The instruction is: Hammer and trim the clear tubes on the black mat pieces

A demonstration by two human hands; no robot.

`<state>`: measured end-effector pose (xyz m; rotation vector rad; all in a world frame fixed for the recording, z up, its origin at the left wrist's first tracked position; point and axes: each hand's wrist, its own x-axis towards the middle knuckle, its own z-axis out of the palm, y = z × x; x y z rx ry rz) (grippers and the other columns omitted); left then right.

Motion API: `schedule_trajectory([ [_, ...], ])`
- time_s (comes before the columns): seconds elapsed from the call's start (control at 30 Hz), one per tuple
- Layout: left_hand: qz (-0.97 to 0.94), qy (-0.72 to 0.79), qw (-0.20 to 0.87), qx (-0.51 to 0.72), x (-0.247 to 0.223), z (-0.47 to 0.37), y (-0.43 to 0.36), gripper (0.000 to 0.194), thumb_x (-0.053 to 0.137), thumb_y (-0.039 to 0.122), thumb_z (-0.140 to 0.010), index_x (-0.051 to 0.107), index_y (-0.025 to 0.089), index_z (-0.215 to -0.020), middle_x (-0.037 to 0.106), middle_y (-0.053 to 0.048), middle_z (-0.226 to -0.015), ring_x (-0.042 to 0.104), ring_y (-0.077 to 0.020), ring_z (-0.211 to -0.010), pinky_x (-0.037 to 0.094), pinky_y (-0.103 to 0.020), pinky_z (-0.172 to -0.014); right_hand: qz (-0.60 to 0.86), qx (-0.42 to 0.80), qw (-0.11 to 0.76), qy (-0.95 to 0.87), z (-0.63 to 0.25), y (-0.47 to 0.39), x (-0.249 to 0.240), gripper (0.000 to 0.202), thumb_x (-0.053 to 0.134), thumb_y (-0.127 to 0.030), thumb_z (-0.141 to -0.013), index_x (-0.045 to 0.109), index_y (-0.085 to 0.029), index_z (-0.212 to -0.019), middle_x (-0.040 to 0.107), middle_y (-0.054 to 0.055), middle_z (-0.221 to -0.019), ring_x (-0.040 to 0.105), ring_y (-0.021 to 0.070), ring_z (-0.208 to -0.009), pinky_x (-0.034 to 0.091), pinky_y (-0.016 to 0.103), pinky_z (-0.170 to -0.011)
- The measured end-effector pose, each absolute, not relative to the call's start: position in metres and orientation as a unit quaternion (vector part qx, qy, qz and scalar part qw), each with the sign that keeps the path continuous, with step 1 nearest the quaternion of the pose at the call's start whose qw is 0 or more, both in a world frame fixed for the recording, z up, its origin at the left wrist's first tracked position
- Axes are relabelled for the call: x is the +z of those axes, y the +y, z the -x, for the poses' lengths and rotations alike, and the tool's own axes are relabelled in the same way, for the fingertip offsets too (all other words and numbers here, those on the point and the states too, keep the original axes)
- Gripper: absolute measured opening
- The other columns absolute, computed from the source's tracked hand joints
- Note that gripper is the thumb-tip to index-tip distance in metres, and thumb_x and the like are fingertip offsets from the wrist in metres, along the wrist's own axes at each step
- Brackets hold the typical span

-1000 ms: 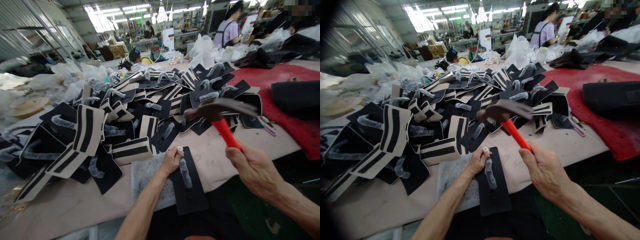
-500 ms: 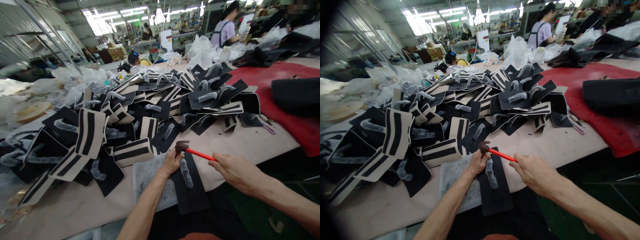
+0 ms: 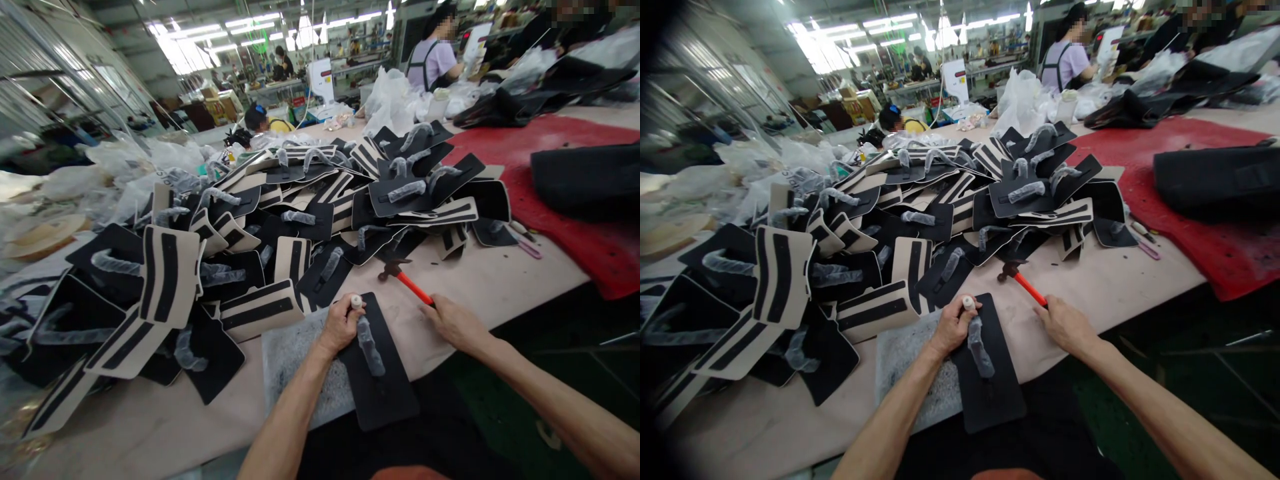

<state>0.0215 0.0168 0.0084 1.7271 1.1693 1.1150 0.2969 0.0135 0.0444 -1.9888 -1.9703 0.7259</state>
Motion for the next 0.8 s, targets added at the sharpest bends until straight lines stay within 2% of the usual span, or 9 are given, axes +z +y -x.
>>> schedule_trajectory([
  [0.07,-0.664,0.463,0.385,0.443,0.007,-0.022,0.017,0.015,0.059,0.018,-0.087,0.063,0.019,-0.102,0.075,-0.007,-0.095,0.071,-0.02,-0.088,0.053,-0.031,-0.08,0.637,0.141,0.201,-0.731,-0.278,0.004,0.041,0.029,0.051,-0.032,-0.09,0.06,-0.014,-0.111,0.064,0.017,-0.106,0.061,0.028,-0.093,0.048,0.041,-0.08],
  [0.1,-0.657,0.467,0.388,0.447,0.007,-0.022,0.016,0.016,0.059,0.018,-0.087,0.064,0.018,-0.102,0.075,-0.007,-0.096,0.071,-0.02,-0.087,0.054,-0.031,-0.079,0.598,0.138,0.237,-0.753,-0.265,-0.003,0.04,0.034,0.052,-0.029,-0.09,0.057,-0.015,-0.121,0.061,0.017,-0.116,0.059,0.0287,-0.102,0.048,0.042,-0.086],
  [0.17,-0.645,0.475,0.391,0.453,0.007,-0.022,0.016,0.015,0.062,0.02,-0.086,0.066,0.018,-0.1,0.075,-0.007,-0.095,0.071,-0.0196,-0.086,0.055,-0.03,-0.078,0.504,0.223,0.27,-0.79,-0.236,-0.017,0.04,0.041,0.049,-0.02,-0.09,0.051,-0.019,-0.13,0.058,0.014,-0.123,0.057,0.025,-0.109,0.048,0.039,-0.092],
  [0.23,-0.631,0.491,0.391,0.456,0.007,-0.023,0.015,0.014,0.066,0.021,-0.083,0.067,0.019,-0.097,0.075,-0.006,-0.093,0.071,-0.0192,-0.083,0.055,-0.03,-0.076,0.436,0.311,0.261,-0.803,-0.211,-0.026,0.037,0.046,0.046,-0.011,-0.087,0.05,-0.024,-0.131,0.058,0.009,-0.119,0.059,0.0208,-0.105,0.05,0.035,-0.091],
  [0.3,-0.598,0.512,0.403,0.466,0.008,-0.026,0.015,0.015,0.071,0.022,-0.079,0.067,0.018,-0.093,0.075,-0.005,-0.09,0.071,-0.0184,-0.08,0.056,-0.029,-0.074,0.432,0.338,0.239,-0.801,-0.196,-0.029,0.03,0.049,0.046,-0.007,-0.084,0.052,-0.025,-0.13,0.059,0.007,-0.112,0.06,0.0196,-0.1,0.05,0.033,-0.089],
  [0.43,-0.467,0.54,0.444,0.541,0.014,-0.036,0.02,0.024,0.078,0.029,-0.075,0.06,0.017,-0.084,0.072,-0.002,-0.077,0.07,-0.016,-0.07,0.056,-0.026,-0.068,0.482,0.302,0.195,-0.799,-0.187,-0.027,0.015,0.041,0.049,-0.013,-0.089,0.057,-0.024,-0.128,0.059,0.005,-0.102,0.061,0.0192,-0.089,0.05,0.032,-0.081],
  [0.57,-0.343,0.505,0.405,0.681,0.042,-0.035,0.032,0.034,0.075,0.041,-0.081,0.053,0.018,-0.092,0.068,0.002,-0.07,0.069,-0.015,-0.062,0.058,-0.029,-0.065,0.504,0.27,0.191,-0.798,-0.185,-0.028,0.01,0.033,0.042,-0.018,-0.095,0.063,-0.023,-0.12,0.06,0.007,-0.098,0.06,0.0186,-0.083,0.048,0.03,-0.075],
  [0.67,-0.362,0.499,0.366,0.698,0.069,-0.02,0.032,0.032,0.071,0.042,-0.085,0.055,0.016,-0.094,0.07,-0.001,-0.074,0.072,-0.0166,-0.068,0.058,-0.029,-0.069,0.486,0.325,0.28,-0.761,-0.187,-0.028,0.015,0.031,0.041,-0.02,-0.096,0.067,-0.022,-0.112,0.063,0.007,-0.099,0.062,0.0187,-0.085,0.049,0.03,-0.076],
  [0.8,-0.358,0.544,0.349,0.674,0.073,0.003,0.005,0.028,0.067,0.042,-0.087,0.058,0.017,-0.094,0.071,-0.001,-0.079,0.072,-0.0163,-0.071,0.058,-0.029,-0.072,0.498,0.46,0.462,-0.573,-0.194,-0.019,0.033,0.026,0.053,-0.042,-0.093,0.07,-0.022,-0.096,0.067,0.004,-0.084,0.064,0.0191,-0.078,0.052,0.031,-0.074],
])
